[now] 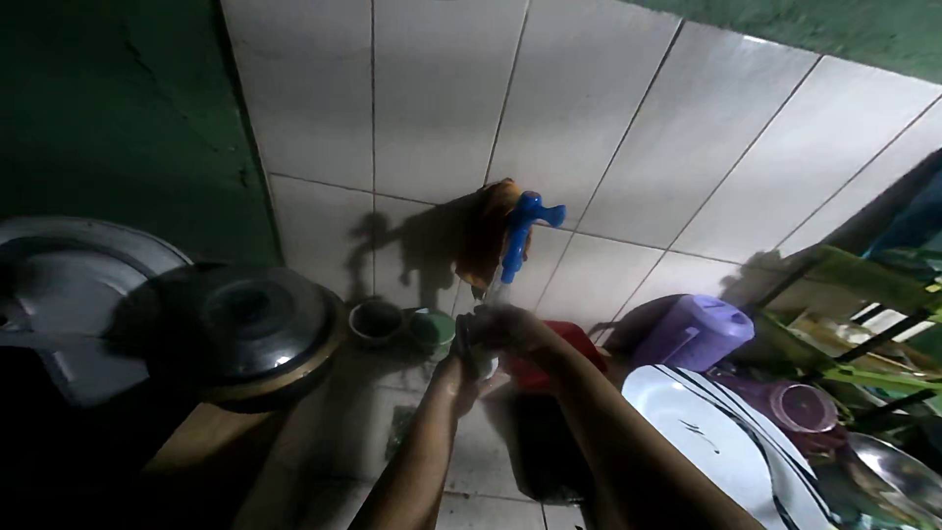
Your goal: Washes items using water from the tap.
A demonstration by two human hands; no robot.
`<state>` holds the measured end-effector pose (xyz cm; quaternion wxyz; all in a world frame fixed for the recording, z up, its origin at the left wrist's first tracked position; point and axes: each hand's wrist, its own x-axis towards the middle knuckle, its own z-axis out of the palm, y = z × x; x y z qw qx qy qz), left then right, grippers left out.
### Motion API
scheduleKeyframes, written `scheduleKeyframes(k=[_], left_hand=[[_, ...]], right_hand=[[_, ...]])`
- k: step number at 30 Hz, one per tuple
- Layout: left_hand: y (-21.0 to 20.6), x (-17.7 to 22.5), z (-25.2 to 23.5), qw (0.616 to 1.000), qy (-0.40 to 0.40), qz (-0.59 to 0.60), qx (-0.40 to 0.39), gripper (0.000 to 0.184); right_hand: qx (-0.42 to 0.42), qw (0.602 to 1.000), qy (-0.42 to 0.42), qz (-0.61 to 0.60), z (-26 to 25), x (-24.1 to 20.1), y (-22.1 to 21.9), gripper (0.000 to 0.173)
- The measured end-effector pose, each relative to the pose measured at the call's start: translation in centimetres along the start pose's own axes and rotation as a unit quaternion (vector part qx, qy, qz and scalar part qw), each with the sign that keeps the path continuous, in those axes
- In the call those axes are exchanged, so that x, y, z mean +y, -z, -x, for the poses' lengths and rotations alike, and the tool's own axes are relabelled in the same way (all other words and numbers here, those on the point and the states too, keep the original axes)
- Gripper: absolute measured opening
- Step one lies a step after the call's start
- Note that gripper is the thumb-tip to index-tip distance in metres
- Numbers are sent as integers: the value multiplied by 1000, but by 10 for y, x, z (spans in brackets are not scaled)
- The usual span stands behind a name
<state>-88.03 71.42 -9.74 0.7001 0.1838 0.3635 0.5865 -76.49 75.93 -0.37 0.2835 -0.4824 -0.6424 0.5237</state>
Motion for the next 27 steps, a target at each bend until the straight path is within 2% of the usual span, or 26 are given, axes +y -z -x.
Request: scheduleKeyframes(k=[4, 7, 8, 9, 10, 12, 14, 17, 21, 24, 25, 27], left_hand=[[-5, -3, 8, 999, -29, 25, -21, 51], [-10, -8, 12, 998, -14, 61, -7, 67], [-9, -10, 12, 997, -13, 79, -10, 76], [-8, -13, 12, 995, -24, 96, -13, 77], [-4, -16, 14, 994, -44, 94, -32, 70], [5, -20, 18, 995, -72, 33, -61, 43], [6, -8, 29, 999, -26, 17, -37, 29], [11, 8, 37, 998, 17, -49, 26, 32], [8, 33, 40, 989, 45, -61, 131, 35], [8, 45, 38, 991, 39, -24, 127, 34], [9, 47, 36, 992, 35, -23, 118, 36], [11, 49, 33, 992, 22, -36, 118, 39]], right_hand=[[68, 991, -19, 111, -2, -8, 0, 40], [101, 976, -20, 193, -4, -14, -4, 55], [103, 965, -23, 240, -5, -17, -5, 56], [104, 952, -35, 287, -5, -20, -7, 52], [103, 936, -53, 333, -4, -24, -10, 50], [95, 896, -94, 424, 0, -32, -14, 58], [70, 876, -128, 459, 1, -33, -14, 67], [51, 889, -165, 425, -5, -23, -11, 75], [23, 939, -133, 318, -19, 1, -10, 68], [8, 964, -152, 219, -18, -3, -15, 47], [15, 973, -158, 166, -14, -4, -18, 45], [21, 982, -178, 65, -9, -6, -19, 50]])
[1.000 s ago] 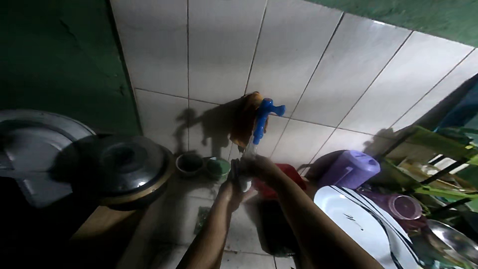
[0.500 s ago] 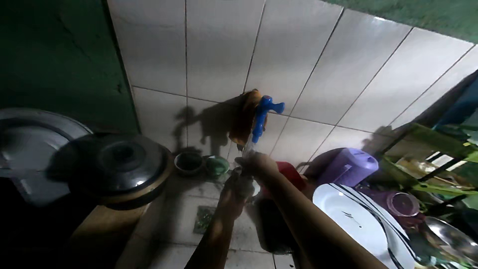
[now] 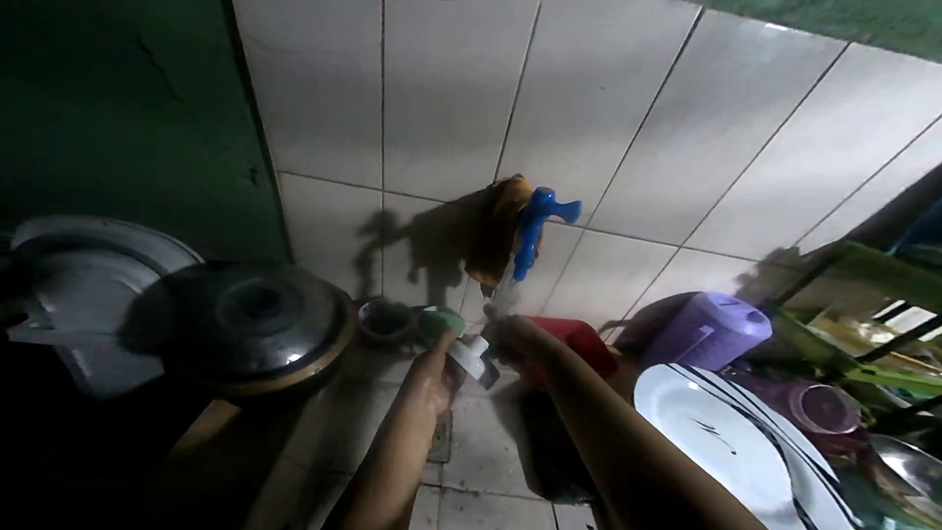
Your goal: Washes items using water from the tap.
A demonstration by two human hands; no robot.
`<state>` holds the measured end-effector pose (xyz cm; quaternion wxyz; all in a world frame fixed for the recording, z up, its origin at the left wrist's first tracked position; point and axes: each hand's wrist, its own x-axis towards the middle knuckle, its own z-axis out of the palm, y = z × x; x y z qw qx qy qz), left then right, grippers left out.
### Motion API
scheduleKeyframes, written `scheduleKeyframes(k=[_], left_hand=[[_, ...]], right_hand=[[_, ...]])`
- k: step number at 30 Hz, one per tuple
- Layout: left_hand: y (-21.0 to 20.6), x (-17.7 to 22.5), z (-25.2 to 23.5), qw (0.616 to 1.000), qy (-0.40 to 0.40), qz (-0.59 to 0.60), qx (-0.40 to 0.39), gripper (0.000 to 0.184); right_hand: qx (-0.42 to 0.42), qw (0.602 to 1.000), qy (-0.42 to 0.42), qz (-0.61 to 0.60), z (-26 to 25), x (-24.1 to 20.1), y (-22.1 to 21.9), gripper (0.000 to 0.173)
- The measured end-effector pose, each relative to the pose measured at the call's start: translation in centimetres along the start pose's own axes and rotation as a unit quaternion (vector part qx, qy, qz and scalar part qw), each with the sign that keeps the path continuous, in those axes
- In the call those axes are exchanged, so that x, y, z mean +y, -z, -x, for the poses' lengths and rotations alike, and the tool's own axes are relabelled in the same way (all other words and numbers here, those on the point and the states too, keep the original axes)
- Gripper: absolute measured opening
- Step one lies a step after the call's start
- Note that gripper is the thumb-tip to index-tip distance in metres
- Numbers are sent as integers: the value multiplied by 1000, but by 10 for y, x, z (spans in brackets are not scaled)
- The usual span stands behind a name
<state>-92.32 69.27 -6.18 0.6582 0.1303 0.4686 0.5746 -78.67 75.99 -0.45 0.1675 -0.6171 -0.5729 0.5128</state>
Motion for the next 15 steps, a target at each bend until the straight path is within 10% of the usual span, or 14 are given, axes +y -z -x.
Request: scheduleKeyframes(k=[6, 15], left_hand=[[-9, -9, -3, 999, -26, -17, -33, 42], [-22, -30, -23, 994, -45, 15, -94, 29]], right_hand=[[3, 990, 52, -128, -1, 3, 10, 31], [28, 952, 245, 182, 33, -3, 18, 29]])
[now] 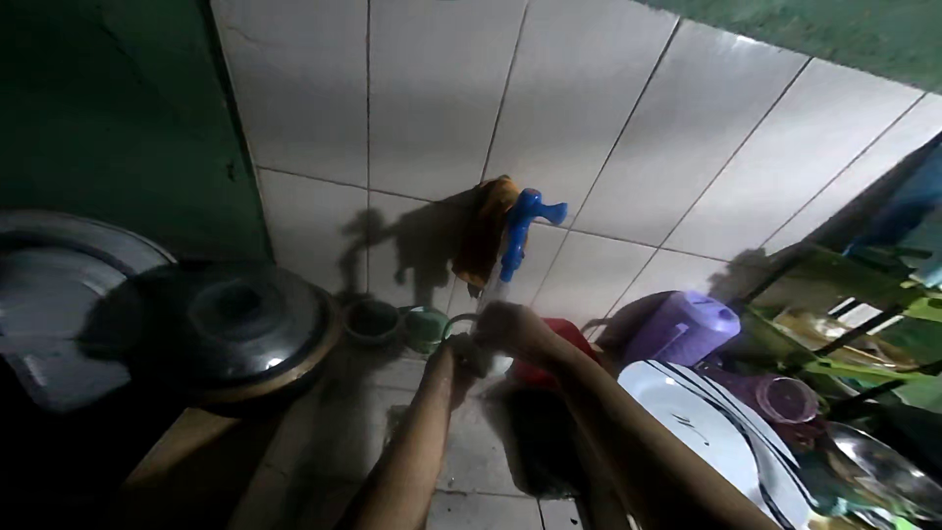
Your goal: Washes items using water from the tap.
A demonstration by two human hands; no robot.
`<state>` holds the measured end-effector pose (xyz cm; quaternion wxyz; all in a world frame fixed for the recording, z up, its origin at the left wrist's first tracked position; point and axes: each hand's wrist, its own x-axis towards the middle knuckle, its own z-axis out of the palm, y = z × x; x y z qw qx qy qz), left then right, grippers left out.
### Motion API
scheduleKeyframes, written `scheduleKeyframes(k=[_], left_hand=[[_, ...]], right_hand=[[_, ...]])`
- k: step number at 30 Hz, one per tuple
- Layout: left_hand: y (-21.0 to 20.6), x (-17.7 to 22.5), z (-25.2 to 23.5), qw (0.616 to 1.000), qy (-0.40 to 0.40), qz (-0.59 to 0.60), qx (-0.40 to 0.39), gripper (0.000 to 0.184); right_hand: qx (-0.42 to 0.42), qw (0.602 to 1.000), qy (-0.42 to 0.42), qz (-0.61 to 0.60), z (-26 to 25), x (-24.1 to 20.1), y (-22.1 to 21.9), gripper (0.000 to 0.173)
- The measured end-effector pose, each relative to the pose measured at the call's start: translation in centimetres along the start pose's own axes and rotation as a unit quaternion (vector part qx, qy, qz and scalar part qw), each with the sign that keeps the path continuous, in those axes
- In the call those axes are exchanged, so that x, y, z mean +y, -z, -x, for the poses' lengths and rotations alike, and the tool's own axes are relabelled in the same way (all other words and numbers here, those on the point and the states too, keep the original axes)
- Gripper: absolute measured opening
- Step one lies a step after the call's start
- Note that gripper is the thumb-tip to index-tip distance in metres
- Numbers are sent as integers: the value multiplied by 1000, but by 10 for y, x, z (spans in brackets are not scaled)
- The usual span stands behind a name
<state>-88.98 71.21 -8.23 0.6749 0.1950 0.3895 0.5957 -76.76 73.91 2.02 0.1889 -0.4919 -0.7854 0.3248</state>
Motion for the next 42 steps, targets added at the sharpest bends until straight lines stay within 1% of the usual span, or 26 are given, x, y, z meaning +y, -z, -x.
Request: scheduleKeyframes(k=[1, 2, 3, 5, 7, 8, 9, 11, 13, 15, 16, 18, 20, 21, 22, 24, 26, 28, 32, 33, 35, 37, 39, 40, 41, 42], left_hand=[[-4, 2, -3, 997, -15, -75, 28, 30], [-8, 5, -7, 984, -36, -169, 46, 31], [-13, 10, -10, 961, -58, -265, 43, 34], [-24, 18, -17, 895, -126, -428, -14, 37], [-38, 28, -12, 836, -177, -513, -83, 38], [-44, 32, -11, 820, -195, -529, -100, 38], [-47, 36, -11, 818, -210, -526, -99, 38], [-45, 44, -12, 847, -229, -478, -48, 40], [-31, 52, -8, 884, -242, -399, 7, 39], [-6, 49, -5, 926, -231, -297, 19, 47], [9, 41, -5, 942, -213, -257, 23, 48], [24, 28, 7, 970, -138, -200, 24, 37], [30, 17, 16, 986, -83, -140, 41, 29], [31, 11, 16, 991, -72, -106, 44, 27], [32, 5, 15, 994, -74, -74, 39, 26], [26, -1, 17, 995, -93, -11, 38, 23], [11, 3, 23, 992, -99, 15, 72, 21], [-1, 7, 26, 991, -100, 1, 91, 25], [-1, 10, 18, 987, -139, -52, 59, 28], [-2, 12, 14, 986, -146, -61, 53, 26], [-5, 16, 9, 984, -150, -82, 54, 24], [-12, 18, 10, 980, -158, -110, 53, 25], [-22, 20, 23, 966, -187, -175, 36, 25], [-26, 21, 28, 954, -205, -217, 22, 27], [-29, 22, 31, 941, -216, -258, 11, 28], [-33, 22, 33, 933, -216, -288, 10, 29]], right_hand=[[15, 1000, 4, -23, 6, 7, 1, 27], [39, 997, 1, -61, 12, 17, 0, 25], [70, 992, -11, -108, 16, 30, -4, 27], [137, 970, -44, -195, 26, 50, -19, 32], [185, 948, -90, -245, 32, 64, -38, 35], [198, 939, -111, -258, 31, 69, -47, 37], [201, 931, -128, -277, 28, 72, -55, 37], [188, 910, -148, -338, 23, 65, -65, 36], [198, 898, -138, -368, 15, 48, -69, 35], [218, 907, -104, -345, 1, 40, -69, 33], [225, 915, -94, -323, -5, 36, -68, 33], [217, 936, -86, -263, -12, 26, -61, 37], [201, 962, -82, -165, -16, 15, -56, 39], [187, 972, -74, -119, -18, 13, -55, 41], [179, 978, -67, -80, -19, 11, -56, 44], [183, 980, -64, -44, -16, 8, -58, 46], [191, 977, -87, -23, -10, 10, -59, 42], [184, 977, -105, -32, -10, 20, -57, 43], [140, 978, -81, -131, -1, 29, -44, 47], [150, 975, -64, -150, 4, 31, -42, 48], [169, 974, -45, -146, 13, 34, -36, 48], [164, 973, -81, -141, 20, 36, -27, 43], [142, 972, -120, -140, 21, 43, -25, 42], [125, 970, -135, -158, 21, 48, -25, 44], [127, 957, -154, -209, 19, 58, -30, 53], [130, 929, -195, -287, 16, 64, -37, 68]])
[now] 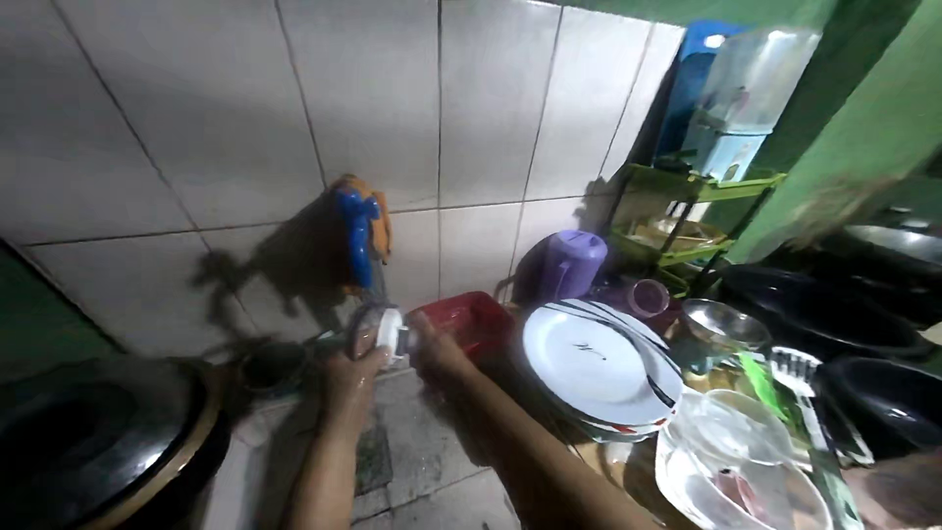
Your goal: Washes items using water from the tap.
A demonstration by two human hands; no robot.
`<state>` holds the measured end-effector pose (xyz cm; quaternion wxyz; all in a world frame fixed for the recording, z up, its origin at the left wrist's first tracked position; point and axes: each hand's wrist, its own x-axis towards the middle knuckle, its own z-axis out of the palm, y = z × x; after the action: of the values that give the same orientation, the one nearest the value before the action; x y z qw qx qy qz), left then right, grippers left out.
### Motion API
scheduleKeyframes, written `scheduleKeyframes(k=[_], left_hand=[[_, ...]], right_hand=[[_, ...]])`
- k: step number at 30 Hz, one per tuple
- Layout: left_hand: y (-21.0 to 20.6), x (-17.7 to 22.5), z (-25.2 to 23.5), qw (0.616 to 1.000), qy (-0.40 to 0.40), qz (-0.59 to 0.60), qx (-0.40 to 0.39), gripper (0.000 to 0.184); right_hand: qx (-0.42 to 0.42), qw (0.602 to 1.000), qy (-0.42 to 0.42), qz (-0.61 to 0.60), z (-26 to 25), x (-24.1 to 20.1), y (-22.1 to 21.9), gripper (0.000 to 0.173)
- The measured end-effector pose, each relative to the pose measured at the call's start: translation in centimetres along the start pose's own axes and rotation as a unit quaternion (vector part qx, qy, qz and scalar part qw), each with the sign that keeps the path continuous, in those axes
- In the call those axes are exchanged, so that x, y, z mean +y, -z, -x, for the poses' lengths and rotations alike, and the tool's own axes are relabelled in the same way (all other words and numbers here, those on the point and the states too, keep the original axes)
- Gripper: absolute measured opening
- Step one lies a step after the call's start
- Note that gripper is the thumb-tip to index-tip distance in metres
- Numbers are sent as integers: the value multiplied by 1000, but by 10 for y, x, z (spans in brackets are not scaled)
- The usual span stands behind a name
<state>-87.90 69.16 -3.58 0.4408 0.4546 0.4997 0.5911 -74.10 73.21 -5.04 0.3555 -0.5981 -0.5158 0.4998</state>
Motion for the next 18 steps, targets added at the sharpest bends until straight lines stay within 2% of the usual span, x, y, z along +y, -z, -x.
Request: scheduleKeyframes(k=[1, 2, 3, 5, 7, 10, 11, 14, 16, 18], left_hand=[[-1, 2, -1, 1000, 6, -19, 2, 29], [-2, 3, -4, 999, 17, -26, 12, 30], [1, 3, -8, 999, 34, -23, 23, 31], [8, 3, -16, 997, 69, 5, 39, 34], [13, 5, -18, 996, 72, 31, 44, 32], [9, 18, -12, 998, 38, -50, 27, 32], [8, 23, -9, 994, 25, -110, 5, 30], [9, 38, -2, 951, 3, -294, -93, 26], [18, 47, -4, 901, -3, -403, -162, 29], [34, 62, -5, 840, -4, -489, -236, 43]], right_hand=[[-1, 997, -42, -60, -1, 3, -1, 78], [6, 994, -53, -100, 0, 4, -1, 78], [1, 991, -31, -133, 4, 2, 1, 71], [-29, 980, 68, -186, 7, 3, 1, 48], [-32, 973, 121, -196, 5, 0, -10, 50], [-5, 965, 67, -252, 10, -10, -27, 34], [-4, 954, 38, -297, 10, -11, -31, 36], [-19, 919, -23, -392, 14, -9, -37, 55], [-19, 904, -48, -425, 15, -7, -39, 55], [8, 901, -47, -431, 14, -8, -40, 53]])
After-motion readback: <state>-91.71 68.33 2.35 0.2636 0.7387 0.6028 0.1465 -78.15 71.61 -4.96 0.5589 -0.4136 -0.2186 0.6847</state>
